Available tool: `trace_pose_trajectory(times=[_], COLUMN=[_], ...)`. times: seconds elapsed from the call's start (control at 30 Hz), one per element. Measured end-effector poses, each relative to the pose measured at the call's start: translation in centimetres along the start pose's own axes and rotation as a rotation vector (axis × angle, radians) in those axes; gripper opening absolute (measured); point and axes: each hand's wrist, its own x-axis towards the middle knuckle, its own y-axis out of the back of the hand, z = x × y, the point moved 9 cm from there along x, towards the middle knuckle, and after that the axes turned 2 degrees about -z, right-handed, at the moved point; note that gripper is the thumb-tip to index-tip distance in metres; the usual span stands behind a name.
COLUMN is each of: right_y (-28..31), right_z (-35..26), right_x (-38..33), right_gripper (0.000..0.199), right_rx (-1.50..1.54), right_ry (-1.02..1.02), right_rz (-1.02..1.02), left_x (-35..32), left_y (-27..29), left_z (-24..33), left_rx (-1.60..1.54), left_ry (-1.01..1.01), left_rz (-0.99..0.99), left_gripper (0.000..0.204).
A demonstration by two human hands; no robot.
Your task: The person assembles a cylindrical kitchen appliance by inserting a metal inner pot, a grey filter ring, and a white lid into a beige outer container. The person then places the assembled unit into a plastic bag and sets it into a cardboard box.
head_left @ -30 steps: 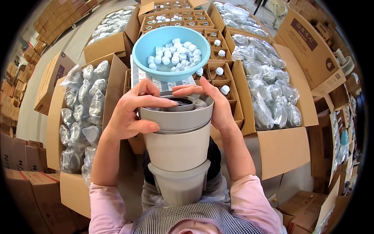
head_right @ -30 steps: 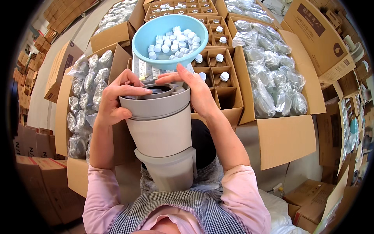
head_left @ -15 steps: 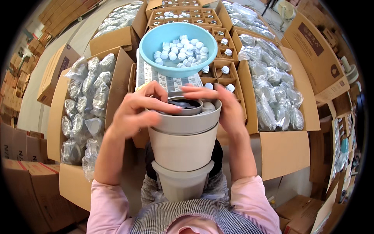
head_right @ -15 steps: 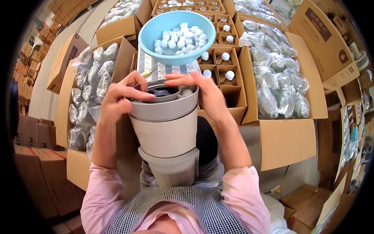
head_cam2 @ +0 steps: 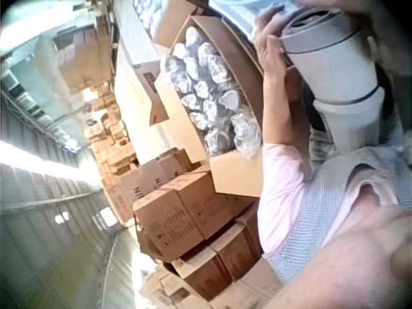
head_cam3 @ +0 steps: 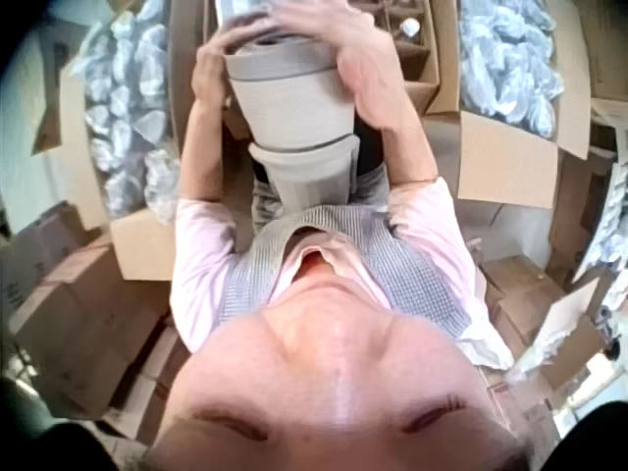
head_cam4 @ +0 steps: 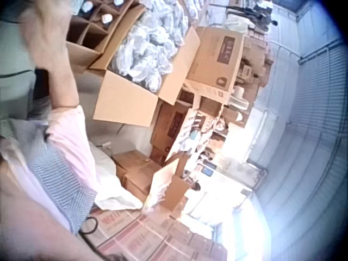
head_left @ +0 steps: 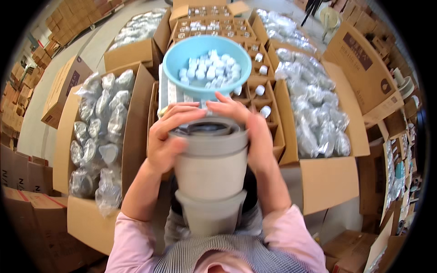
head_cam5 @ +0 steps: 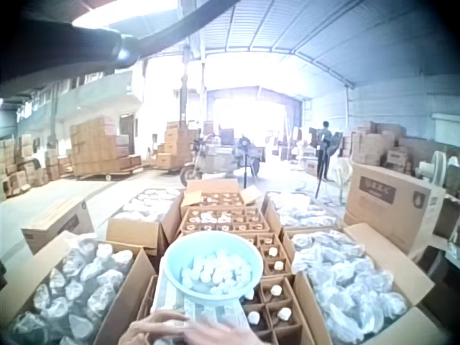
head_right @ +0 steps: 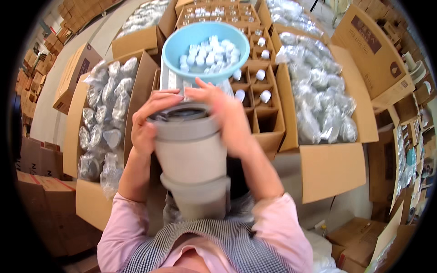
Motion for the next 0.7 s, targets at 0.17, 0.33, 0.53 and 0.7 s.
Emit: trace_pose_trajectory(times=[0.17,0.33,0.53,0.7], right_y=[3.1,0.5,-1.4,2.0], right_z=[0.4,-4.0,-4.3,6.7], right_x=[1.2,-0.1,-0.3,1.2], right_gripper=[0.065,0.074,0.07,0.074], right_rx=[-0.232,-0.175,-0.117,0.465], right_ry=[0.092,0.294,0.31,-0.113], right_rz=[0.218,-0.026,-0.158,-0.104], left_x=[-0.3,-0.8,-0.5,2.8], left_y=[1.1,1.5,0.5,-1.8], left_z=[1.6,-4.1,-2.6,4.1], left_rx=[0.12,-0.062,-0.36,0.17], left_ry=[0.07,0.16,-0.025,0.116], left_rz=[0.251,0.205,0.128,0.059], left_gripper=[0.056,0.051,0.04,0.031])
